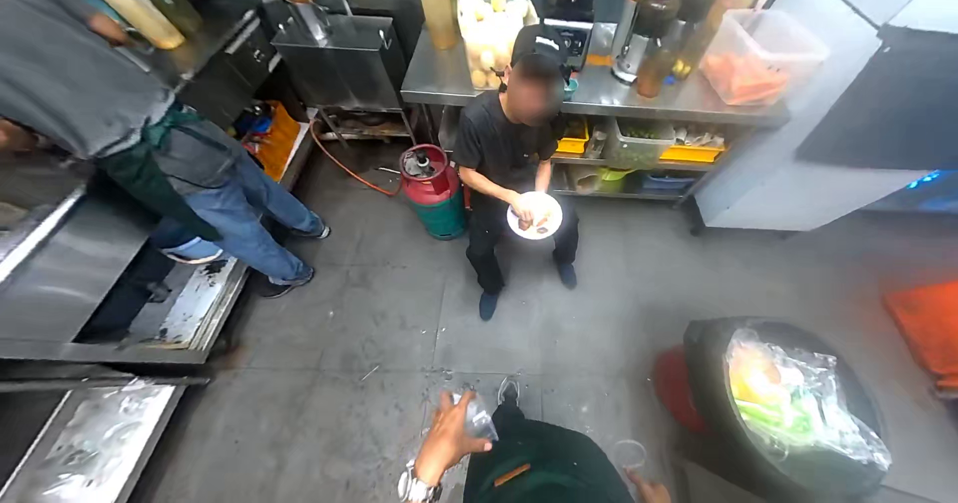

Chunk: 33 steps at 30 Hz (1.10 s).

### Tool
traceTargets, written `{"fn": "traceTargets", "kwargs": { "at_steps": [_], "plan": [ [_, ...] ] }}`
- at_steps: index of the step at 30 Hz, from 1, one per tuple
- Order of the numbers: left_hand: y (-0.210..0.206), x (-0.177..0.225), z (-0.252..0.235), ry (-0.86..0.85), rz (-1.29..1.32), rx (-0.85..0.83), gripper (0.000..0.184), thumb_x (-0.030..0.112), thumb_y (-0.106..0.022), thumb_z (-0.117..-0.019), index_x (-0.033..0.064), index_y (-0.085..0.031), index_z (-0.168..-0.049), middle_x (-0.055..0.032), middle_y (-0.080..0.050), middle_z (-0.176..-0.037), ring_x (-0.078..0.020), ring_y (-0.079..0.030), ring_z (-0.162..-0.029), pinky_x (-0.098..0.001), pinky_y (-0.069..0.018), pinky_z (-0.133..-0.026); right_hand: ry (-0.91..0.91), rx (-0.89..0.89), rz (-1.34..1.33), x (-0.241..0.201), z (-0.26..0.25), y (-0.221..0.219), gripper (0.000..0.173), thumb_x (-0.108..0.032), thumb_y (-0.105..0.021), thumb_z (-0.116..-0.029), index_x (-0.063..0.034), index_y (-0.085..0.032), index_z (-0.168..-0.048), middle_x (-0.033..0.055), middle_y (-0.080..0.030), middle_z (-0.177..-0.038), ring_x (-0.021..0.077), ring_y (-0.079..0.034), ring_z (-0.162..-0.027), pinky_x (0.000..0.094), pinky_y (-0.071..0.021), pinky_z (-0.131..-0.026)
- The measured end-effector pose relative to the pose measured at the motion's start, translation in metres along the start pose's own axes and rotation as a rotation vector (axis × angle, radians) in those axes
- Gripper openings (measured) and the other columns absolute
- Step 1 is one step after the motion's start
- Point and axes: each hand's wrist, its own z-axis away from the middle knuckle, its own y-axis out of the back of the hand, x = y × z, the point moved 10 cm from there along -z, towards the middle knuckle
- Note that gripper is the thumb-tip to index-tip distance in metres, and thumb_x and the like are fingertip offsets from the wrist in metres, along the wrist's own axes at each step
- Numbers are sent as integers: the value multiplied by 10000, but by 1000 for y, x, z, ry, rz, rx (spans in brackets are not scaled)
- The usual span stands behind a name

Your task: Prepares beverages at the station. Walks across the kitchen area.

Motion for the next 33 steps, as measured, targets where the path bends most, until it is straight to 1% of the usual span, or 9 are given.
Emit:
{"fn": "traceTargets", "kwargs": {
  "at_steps": [4,6,9,14,18,21,25,28,33],
  "plan": [
    [37,92,-54,-198,-42,-31,997,455,-928,-692,122,-461,-1508,-215,-394,-1565,-400,-562,-1288,-554,-499,-1051,221,137,-18,-145,-18,57,762,-468,-784,-885,34,-552,-1409,328,-633,-1263,466,-614,-1175,645,-472,-1003],
    [54,137,-73,-283,-65,-69,980,457,-911,-718,92,-454,-1504,-189,-436,-1542,-367,-565,-1291,-540,-491,-1059,287,187,-16,-212,-24,91,764,-463,-777,-893,23,-538,-1432,333,-620,-1293,486,-585,-1228,668,-440,-1037],
    [70,198,-109,-398,-74,-96,968,478,-887,-742,76,-440,-1500,-155,-485,-1507,-313,-573,-1291,-508,-488,-1065,355,267,-81,-287,-51,137,736,-428,-775,-907,11,-523,-1441,317,-629,-1286,469,-597,-1216,656,-447,-1029],
    [74,289,-183,-410,3,-94,969,537,-850,-758,63,-441,-1498,-160,-544,-1462,-287,-571,-1306,-496,-463,-1095,340,287,-98,-334,-132,191,735,-408,-783,-906,-33,-500,-1472,301,-624,-1310,464,-597,-1222,657,-448,-1025],
    [64,384,-245,-468,205,-35,930,507,-872,-739,60,-485,-1458,-174,-598,-1381,-266,-588,-1280,-456,-470,-1101,272,286,-123,-344,-212,243,746,-396,-769,-920,32,-485,-1461,331,-601,-1325,474,-588,-1227,639,-439,-1048],
    [56,470,-268,-500,313,-20,925,484,-880,-732,45,-494,-1449,-179,-612,-1360,-253,-594,-1271,-441,-474,-1101,222,252,-124,-353,-256,296,740,-385,-761,-928,56,-477,-1450,335,-605,-1296,454,-617,-1162,608,-479,-1009],
    [57,585,-286,-610,438,1,915,442,-893,-736,24,-491,-1444,-186,-622,-1343,-252,-603,-1260,-428,-482,-1095,324,238,-42,-427,-297,383,782,-320,-792,-904,34,-426,-1496,343,-564,-1358,474,-556,-1256,640,-425,-1059],
    [63,649,-303,-642,445,-17,933,423,-891,-746,6,-461,-1461,-203,-583,-1391,-270,-577,-1292,-427,-465,-1111,472,248,-39,-508,-319,438,851,-246,-838,-853,33,-380,-1515,330,-574,-1357,450,-575,-1247,598,-459,-1055],
    [84,717,-361,-647,432,-50,950,386,-900,-745,23,-419,-1479,-207,-598,-1366,-301,-603,-1258,-477,-488,-1079,635,201,-44,-644,-354,469,881,-194,-836,-848,52,-313,-1512,324,-553,-1351,403,-590,-1213,521,-496,-1029]
  ]
}}
